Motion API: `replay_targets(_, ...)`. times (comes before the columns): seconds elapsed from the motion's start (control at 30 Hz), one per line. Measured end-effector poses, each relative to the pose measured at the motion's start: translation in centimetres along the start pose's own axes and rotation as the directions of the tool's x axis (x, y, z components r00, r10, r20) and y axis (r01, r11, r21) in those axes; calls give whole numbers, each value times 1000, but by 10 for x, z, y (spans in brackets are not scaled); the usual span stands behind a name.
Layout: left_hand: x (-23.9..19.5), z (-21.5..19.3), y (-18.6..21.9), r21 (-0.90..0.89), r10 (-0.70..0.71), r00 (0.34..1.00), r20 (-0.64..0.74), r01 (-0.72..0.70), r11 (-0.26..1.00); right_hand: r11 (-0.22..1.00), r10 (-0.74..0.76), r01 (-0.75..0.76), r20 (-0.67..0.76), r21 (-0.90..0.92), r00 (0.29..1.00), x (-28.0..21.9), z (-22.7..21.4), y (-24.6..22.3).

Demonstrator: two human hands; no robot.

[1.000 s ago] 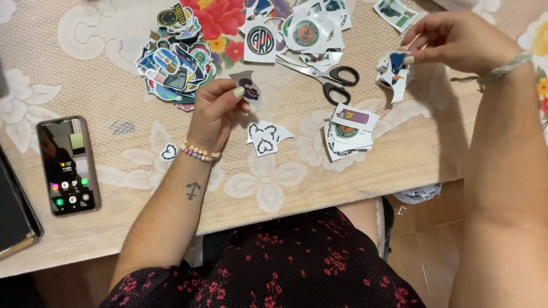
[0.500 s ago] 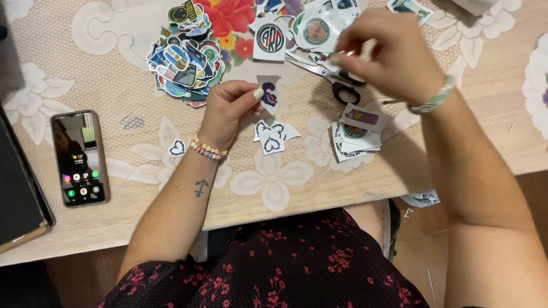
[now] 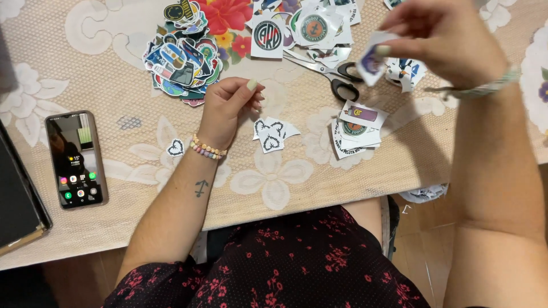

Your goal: The person uses scissors to cut out a sticker from a sheet and places it on a pile. They then sort through a pile of loose stickers on the table, picking them up and moving them around.

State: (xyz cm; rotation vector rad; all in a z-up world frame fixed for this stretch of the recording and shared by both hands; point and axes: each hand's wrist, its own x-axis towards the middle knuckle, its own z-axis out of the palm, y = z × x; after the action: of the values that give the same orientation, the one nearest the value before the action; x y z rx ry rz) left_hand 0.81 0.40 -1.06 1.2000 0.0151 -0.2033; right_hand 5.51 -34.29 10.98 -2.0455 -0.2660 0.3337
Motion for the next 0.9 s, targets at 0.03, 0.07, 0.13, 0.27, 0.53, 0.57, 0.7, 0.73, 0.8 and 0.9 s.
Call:
replay_targets(0.03,0,0,1,-3,1,1000,0,-1,1000,1000,0,0,0,-3,1000,-8,-12,15)
replay_targets(0.07,0,0,1,8,4,1000,-1,-4,1000,999,38,-41,-79,-29,996,-16,-25,30)
replay_targets(0.13,0,1,2,17,4,1000,6,-4,1000,995,79,-89,-167,-52,983,-28,-41,51)
replay_targets(0.27,0,1,2,15,9,1000,6,-9,1000,854,68,-209,-296,-476,953,-31,-30,74)
replay_targets(0.53,2,-1,0,24,38,999,4,-38,999,582,-526,84,-296,-809,797,45,59,16)
replay_targets(0.57,2,-2,-2,23,48,999,7,-48,999,611,-466,206,-137,-764,874,58,76,-4)
replay_targets(0.7,4,-5,-4,8,63,998,11,-64,998,493,-451,327,84,-806,888,125,127,-7)
replay_targets(0.73,3,-6,-3,10,67,998,2,-67,998,492,-456,335,90,-803,885,136,131,-3)
replay_targets(0.8,4,-6,-3,-26,29,1000,3,-29,999,442,-329,222,74,-869,942,159,138,6)
replay_targets(0.9,3,-5,-2,-31,26,1000,14,-26,999,508,-294,218,70,-833,953,163,135,11)
